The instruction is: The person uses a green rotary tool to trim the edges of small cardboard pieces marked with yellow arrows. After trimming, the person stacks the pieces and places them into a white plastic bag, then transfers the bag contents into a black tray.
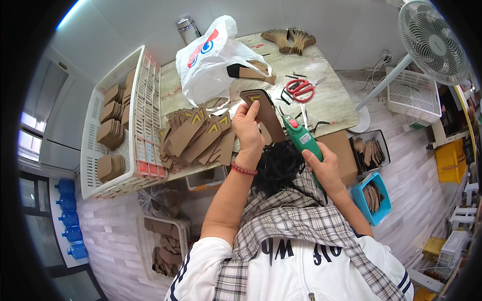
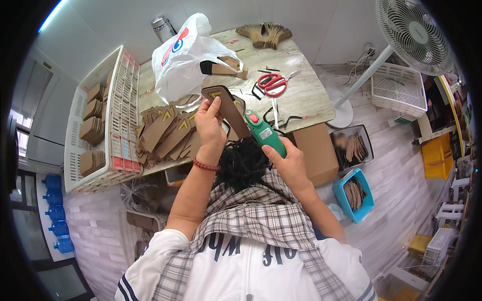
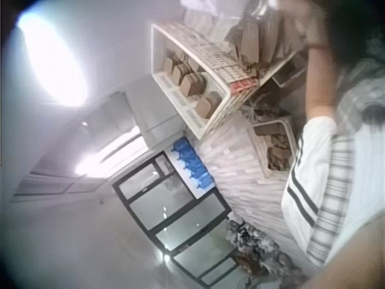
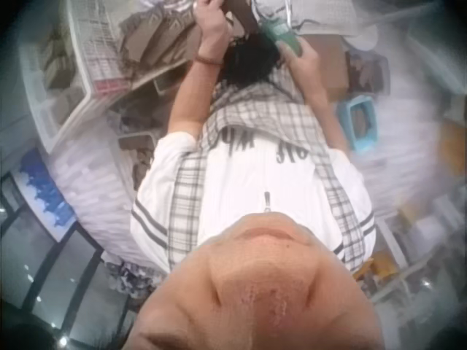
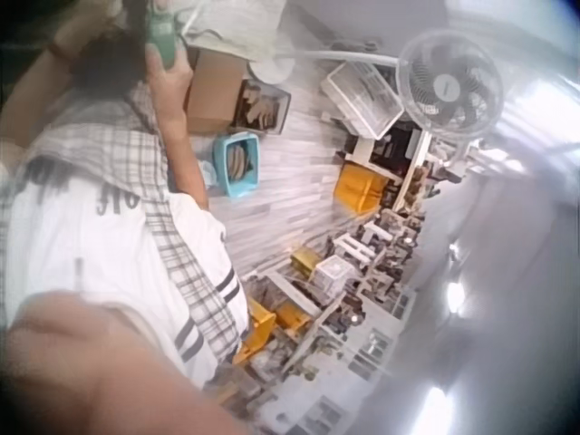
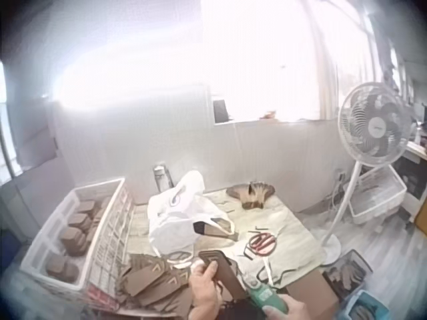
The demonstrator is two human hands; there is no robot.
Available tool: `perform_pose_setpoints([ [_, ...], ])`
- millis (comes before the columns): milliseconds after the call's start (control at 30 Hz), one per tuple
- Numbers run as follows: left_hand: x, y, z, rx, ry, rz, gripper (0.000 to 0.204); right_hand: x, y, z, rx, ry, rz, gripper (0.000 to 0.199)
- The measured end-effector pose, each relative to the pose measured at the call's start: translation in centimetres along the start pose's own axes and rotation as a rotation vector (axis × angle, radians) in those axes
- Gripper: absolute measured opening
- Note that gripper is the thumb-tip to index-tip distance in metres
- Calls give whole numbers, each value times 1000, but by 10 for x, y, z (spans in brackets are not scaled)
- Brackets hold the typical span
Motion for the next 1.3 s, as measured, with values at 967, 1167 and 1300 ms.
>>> perform_pose_setpoints([
  [967, 36, -4, -5, -138, -138, 188, 4, 2, -7, 8, -51, -10, 17, 40],
  [1167, 33, 6, -5, -147, -152, 140, 12, 6, -8, 10, -27, -32, 11, 39],
  [1300, 28, 11, -3, -195, -167, 86, 15, 7, -11, 9, -39, -48, -2, 39],
])
Point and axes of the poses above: each hand's wrist, its own x-axis away from the middle knuckle, its own z-axis out of the back of the hand, y = z × x, the point moved 2 cm from there along -x, towards the middle knuckle, and after that the axes turned 2 degrees about -z, right-handed, at the moved point
